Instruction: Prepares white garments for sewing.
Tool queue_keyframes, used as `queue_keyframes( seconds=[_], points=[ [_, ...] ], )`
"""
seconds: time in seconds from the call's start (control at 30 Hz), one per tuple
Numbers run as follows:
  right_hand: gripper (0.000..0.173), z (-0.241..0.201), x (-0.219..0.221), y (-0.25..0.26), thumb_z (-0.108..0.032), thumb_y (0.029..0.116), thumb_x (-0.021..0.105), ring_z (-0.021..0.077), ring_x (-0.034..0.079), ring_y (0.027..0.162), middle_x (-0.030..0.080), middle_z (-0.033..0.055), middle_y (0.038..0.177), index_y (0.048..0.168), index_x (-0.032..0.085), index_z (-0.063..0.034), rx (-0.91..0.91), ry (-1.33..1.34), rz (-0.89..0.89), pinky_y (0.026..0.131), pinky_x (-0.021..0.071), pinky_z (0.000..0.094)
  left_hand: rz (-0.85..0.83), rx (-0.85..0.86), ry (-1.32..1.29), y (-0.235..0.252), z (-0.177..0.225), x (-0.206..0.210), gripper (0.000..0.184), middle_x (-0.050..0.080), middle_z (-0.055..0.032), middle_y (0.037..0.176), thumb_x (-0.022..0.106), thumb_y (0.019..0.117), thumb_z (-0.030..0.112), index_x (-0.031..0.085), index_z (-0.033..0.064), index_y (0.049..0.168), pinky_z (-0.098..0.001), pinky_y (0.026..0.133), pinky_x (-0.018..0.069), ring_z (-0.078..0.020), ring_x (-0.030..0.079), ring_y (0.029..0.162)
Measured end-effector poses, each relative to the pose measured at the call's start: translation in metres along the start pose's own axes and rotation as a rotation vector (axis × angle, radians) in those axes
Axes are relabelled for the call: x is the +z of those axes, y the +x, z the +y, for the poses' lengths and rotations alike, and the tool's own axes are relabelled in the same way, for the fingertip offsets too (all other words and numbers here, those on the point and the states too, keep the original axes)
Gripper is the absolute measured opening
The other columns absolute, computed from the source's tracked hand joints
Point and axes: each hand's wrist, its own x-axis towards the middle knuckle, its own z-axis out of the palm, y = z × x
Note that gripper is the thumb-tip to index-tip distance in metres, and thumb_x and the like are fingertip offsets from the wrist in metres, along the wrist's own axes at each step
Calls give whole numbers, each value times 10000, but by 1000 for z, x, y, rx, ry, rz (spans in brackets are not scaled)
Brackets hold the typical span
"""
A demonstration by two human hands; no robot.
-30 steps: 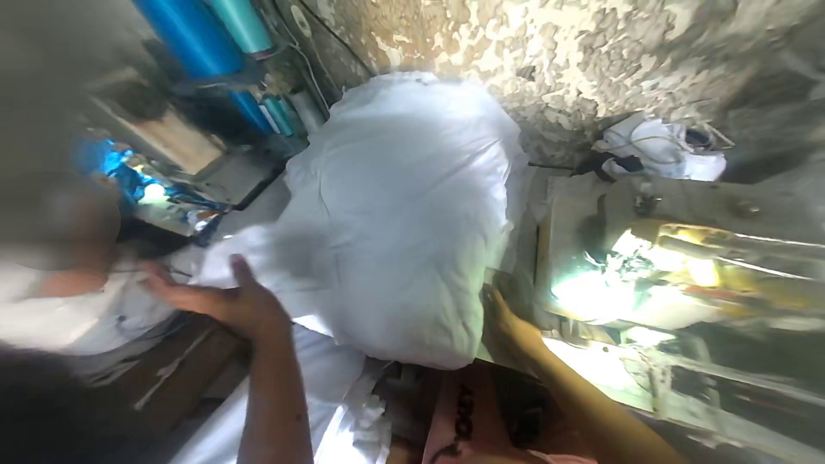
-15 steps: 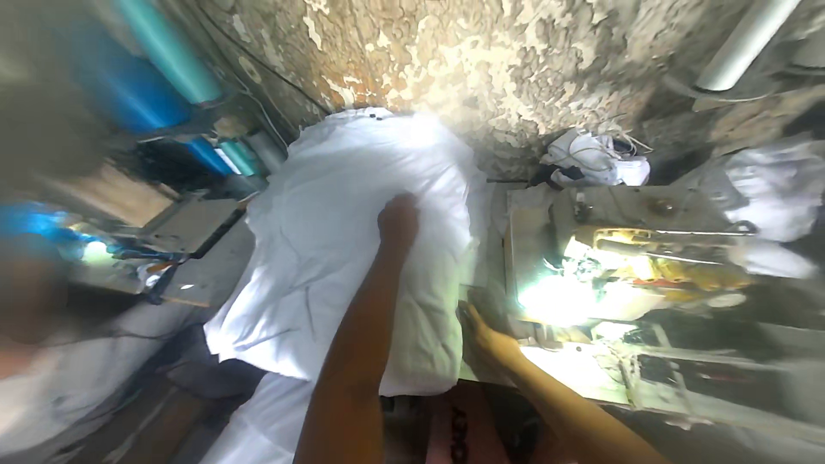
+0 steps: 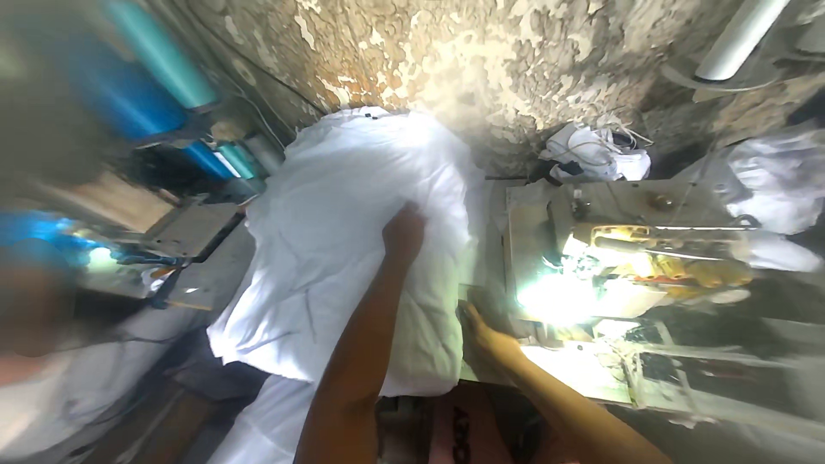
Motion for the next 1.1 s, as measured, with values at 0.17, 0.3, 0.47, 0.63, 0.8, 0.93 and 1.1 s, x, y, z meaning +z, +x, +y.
queue_keyframes(
  seconds=[0.17, 0.3, 0.47, 0.63, 0.8, 0.93, 1.1],
  points=[
    [496, 0, 2, 1, -368, 1104, 301, 352, 162, 1569, 302, 122, 1666, 1558, 445, -230, -15, 18, -1, 1245, 109, 591, -11, -42, 83, 13, 9, 3, 288, 658, -262, 1217, 624, 1022, 190, 660, -49, 1179, -587, 990, 472, -427, 604, 1216],
    [497, 0, 2, 0, -382, 1107, 289, 355, 178, 1565, 320, 129, 1658, 1548, 460, -230, -12, 0, 1, 1236, 134, 603, -5, 46, 78, 7, 9, 5, 304, 614, -298, 1260, 614, 1029, 185, 657, -82, 1170, -597, 1036, 436, -462, 548, 1266],
    [503, -5, -6, -2, -378, 1114, 278, 342, 168, 1569, 284, 128, 1672, 1590, 381, -251, 34, 66, -91, 1238, 177, 583, -462, 305, -30, -36, 3, -8, 266, 670, -245, 1050, 611, 1035, 170, 653, -75, 1126, -541, 933, 498, -371, 653, 1011],
    [478, -5, -9, -4, -340, 1109, 320, 352, 210, 1556, 335, 134, 1648, 1564, 428, -242, 32, 46, -70, 1224, 200, 593, -493, 203, -63, -93, -23, 18, 230, 632, -200, 876, 586, 1051, 184, 606, -30, 1133, -470, 677, 532, -307, 623, 711],
    [472, -4, -8, -4, -327, 1111, 352, 356, 233, 1549, 330, 150, 1648, 1558, 439, -206, 27, 78, -63, 1218, 243, 571, -310, 180, -54, -115, -39, 18, 269, 674, -213, 979, 633, 1027, 206, 643, -17, 1177, -569, 821, 532, -373, 672, 891],
    [482, -4, -6, -5, -351, 1113, 337, 336, 171, 1569, 276, 100, 1679, 1580, 397, -248, 55, 76, -92, 1217, 232, 595, -163, 175, -120, -118, -35, 13, 299, 679, -230, 1042, 598, 1046, 226, 686, -58, 1078, -547, 853, 525, -368, 675, 938],
    [477, -4, -4, -3, -373, 1112, 332, 323, 177, 1569, 289, 81, 1677, 1568, 424, -264, 47, 43, -47, 1214, 202, 620, 92, 152, -96, -85, -28, 23, 321, 582, -254, 1385, 578, 1039, 133, 633, -22, 1315, -554, 1005, 500, -415, 614, 1220]
  ],
)
